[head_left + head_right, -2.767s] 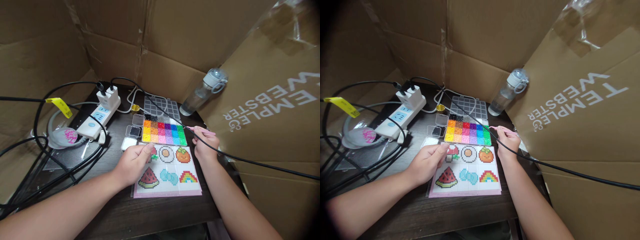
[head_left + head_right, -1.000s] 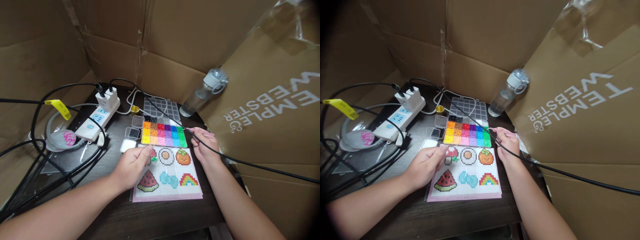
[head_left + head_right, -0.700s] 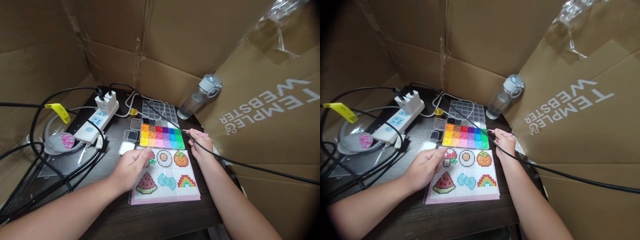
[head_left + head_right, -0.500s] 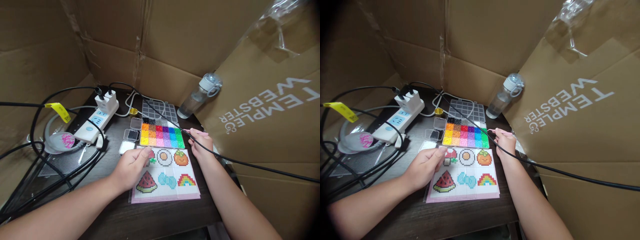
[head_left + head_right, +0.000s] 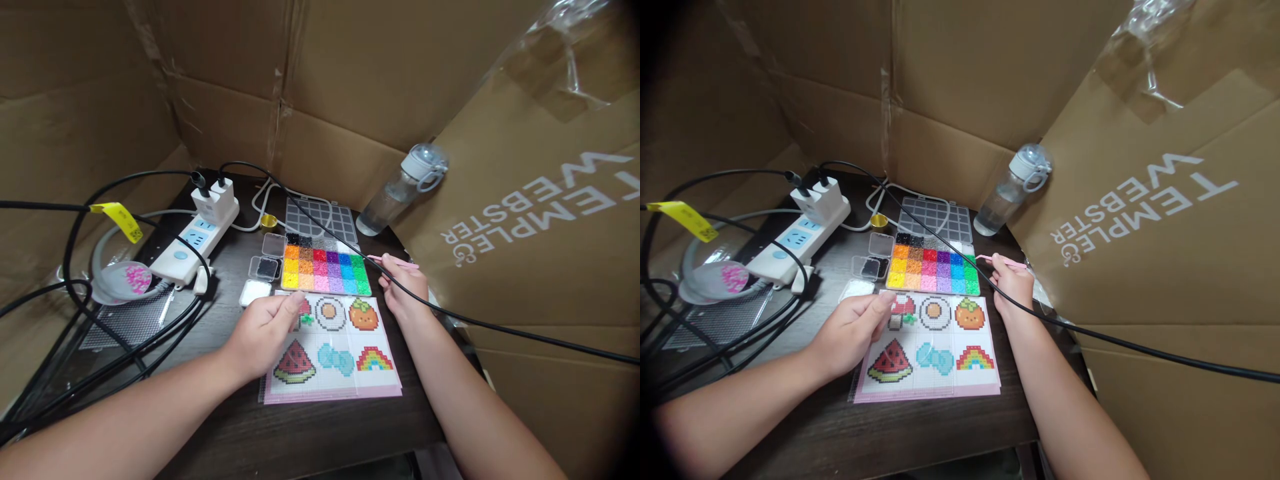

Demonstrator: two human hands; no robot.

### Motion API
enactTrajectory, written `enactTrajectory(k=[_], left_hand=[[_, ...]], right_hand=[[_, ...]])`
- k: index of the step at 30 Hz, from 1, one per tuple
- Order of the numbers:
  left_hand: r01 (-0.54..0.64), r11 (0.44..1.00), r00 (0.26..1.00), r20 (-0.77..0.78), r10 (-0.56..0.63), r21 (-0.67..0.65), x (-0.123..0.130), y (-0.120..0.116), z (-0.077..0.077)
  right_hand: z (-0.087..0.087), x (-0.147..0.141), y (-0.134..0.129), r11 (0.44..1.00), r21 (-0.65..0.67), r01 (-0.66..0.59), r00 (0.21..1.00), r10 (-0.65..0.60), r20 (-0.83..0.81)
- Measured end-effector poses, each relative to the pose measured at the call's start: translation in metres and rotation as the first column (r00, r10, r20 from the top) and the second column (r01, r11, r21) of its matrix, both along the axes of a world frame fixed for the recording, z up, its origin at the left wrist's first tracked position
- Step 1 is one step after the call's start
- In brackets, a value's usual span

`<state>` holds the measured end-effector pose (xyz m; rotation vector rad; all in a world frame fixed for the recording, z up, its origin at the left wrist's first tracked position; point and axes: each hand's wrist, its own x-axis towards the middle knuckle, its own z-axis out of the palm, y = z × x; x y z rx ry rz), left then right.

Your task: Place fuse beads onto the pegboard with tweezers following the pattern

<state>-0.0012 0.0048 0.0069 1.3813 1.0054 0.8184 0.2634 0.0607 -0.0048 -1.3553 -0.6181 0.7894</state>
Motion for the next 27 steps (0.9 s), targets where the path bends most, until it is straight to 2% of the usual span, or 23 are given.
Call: enactTrajectory(k=[11, 15, 20, 22, 24, 26, 27], left_hand=[[0.006, 1.0, 0.999, 0.044, -0.006, -0.016, -0.001, 0.0, -0.001], [0.004, 1.0, 0.998, 0.055, -0.003, -0.017, 0.0, 0.0, -0.003], [0.004, 1.0, 0.998, 0.057, -0.004, 0.004, -0.001, 0.0, -0.004], [0.007, 1.0, 0.998, 0.067, -0.007, 0.006, -0.001, 0.0, -0.004], [0.011, 1.0, 0.997, 0.077, -0.011, -0.003, -0.001, 0.0, -0.004], [0.01, 1.0, 0.997, 0.08, -0.009, -0.011, 0.0, 0.0, -0.004], [0.005, 1.0, 0.997, 0.08, -0.004, -0.013, 0.0, 0.0, -0.004]], right_hand=[[0.003, -0.004, 0.0, 0.999, -0.035, 0.0, 1.0, 0.001, 0.018], [0.003, -0.003, 0.001, 0.999, -0.026, 0.036, 0.999, -0.036, -0.013], [0.006, 0.0, -0.001, 1.0, 0.011, 0.015, 1.0, -0.015, -0.024], [0.008, -0.005, -0.01, 0.997, 0.071, -0.027, 0.999, 0.026, 0.024], [0.012, -0.017, -0.026, 0.982, 0.119, -0.147, 0.981, 0.129, 0.146], [0.016, -0.033, -0.044, 0.946, 0.075, -0.314, 0.906, 0.276, 0.321], [0.018, -0.042, -0.053, 0.923, 0.035, -0.384, 0.838, 0.332, 0.434]])
